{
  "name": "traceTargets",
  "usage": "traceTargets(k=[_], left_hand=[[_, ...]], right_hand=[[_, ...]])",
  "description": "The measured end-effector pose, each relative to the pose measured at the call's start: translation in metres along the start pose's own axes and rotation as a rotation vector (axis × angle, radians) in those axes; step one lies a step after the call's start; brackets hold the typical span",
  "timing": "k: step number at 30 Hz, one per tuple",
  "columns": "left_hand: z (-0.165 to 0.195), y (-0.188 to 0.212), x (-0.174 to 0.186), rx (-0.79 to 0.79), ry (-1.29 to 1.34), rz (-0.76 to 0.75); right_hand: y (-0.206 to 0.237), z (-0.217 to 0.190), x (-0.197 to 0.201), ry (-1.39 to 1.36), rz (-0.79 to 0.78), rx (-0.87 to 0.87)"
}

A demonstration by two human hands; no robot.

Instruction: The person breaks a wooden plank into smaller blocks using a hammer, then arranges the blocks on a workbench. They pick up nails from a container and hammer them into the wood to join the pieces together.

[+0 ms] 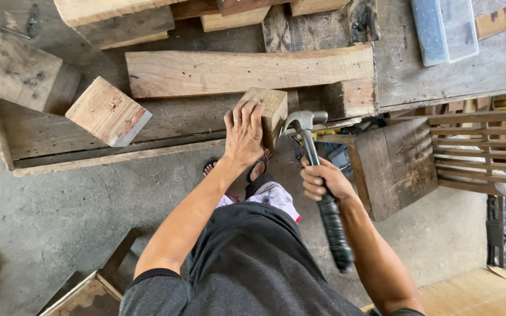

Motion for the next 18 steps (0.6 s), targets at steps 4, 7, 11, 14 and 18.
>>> traceTargets(k=[4, 7, 11, 14, 18], left_hand=[[0.003, 0.003, -0.008, -0.019, -0.062, -0.026], [0.001, 0.008, -0.014, -0.051, -0.062, -0.056], [0.001, 0.016, -0.019, -0.179, -0.108, -0.129], [0.006, 0.019, -0.029, -0.257, -0.242, -0.289], [0.006, 0.007, -0.021, -0.19, -0.163, -0.166]], right_hand=[[-0.007, -0.011, -0.005, 0.534, 0.273, 0.052], [0.0, -0.028, -0.009, 0.732, 0.296, -0.026], [0.022, -0.044, 0.0, 0.925, 0.334, -0.281], [0.033, -0.05, 0.008, 1.166, 0.341, -0.266], [0.03, -0.034, 0.01, 1.336, 0.312, -0.081]])
Point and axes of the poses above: each hand's wrist, its own y-axis away from the middle knuckle, its own x-axis out of the back of the hand, z = x × y, the point moved 4 cm from there along -y, towards the middle knuckle, and after that the axes turned 10 degrees about y, right-handed, at the moved point
